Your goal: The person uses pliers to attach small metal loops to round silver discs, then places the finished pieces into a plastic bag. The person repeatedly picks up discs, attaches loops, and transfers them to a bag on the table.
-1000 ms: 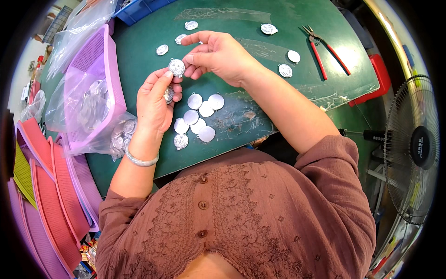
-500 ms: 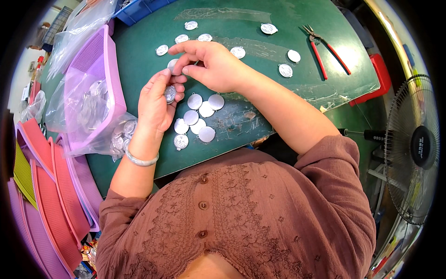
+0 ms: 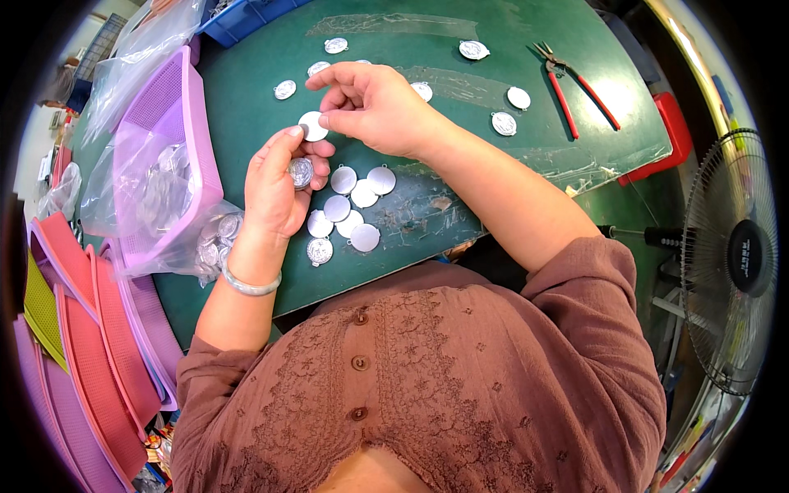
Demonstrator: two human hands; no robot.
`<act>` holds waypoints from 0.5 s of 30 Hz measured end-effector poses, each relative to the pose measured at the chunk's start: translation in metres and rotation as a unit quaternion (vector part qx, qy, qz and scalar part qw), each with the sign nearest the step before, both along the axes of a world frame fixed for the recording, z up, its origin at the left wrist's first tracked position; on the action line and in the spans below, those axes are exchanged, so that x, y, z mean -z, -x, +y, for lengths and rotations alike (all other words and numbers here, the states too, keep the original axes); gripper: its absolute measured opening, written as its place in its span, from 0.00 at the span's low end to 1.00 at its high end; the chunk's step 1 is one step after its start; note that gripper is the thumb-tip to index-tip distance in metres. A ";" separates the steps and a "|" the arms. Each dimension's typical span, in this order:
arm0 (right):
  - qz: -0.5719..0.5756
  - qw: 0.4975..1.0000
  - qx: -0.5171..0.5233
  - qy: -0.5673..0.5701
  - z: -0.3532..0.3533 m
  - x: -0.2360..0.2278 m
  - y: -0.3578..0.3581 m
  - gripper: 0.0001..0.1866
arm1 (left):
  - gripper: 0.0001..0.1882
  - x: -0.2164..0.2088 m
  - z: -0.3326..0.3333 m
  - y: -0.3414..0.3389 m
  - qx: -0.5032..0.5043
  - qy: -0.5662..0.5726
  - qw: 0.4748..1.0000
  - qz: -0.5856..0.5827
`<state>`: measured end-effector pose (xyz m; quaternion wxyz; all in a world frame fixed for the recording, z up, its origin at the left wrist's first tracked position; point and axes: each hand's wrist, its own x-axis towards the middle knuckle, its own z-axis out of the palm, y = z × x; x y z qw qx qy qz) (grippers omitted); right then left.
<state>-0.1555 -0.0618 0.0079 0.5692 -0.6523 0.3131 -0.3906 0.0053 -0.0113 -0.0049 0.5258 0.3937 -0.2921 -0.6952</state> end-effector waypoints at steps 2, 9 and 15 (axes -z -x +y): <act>-0.006 1.000 -0.002 -0.028 0.001 -0.004 0.000 0.20 | 0.08 -0.003 0.001 0.002 -0.003 0.012 0.999 -0.033; 0.007 0.999 -0.012 -0.036 0.003 -0.002 -0.001 0.19 | 0.05 -0.004 0.001 0.003 -0.042 0.025 0.990 -0.129; 0.013 0.999 -0.021 -0.047 0.003 -0.003 -0.001 0.19 | 0.04 -0.005 0.001 0.002 -0.038 0.017 0.990 -0.133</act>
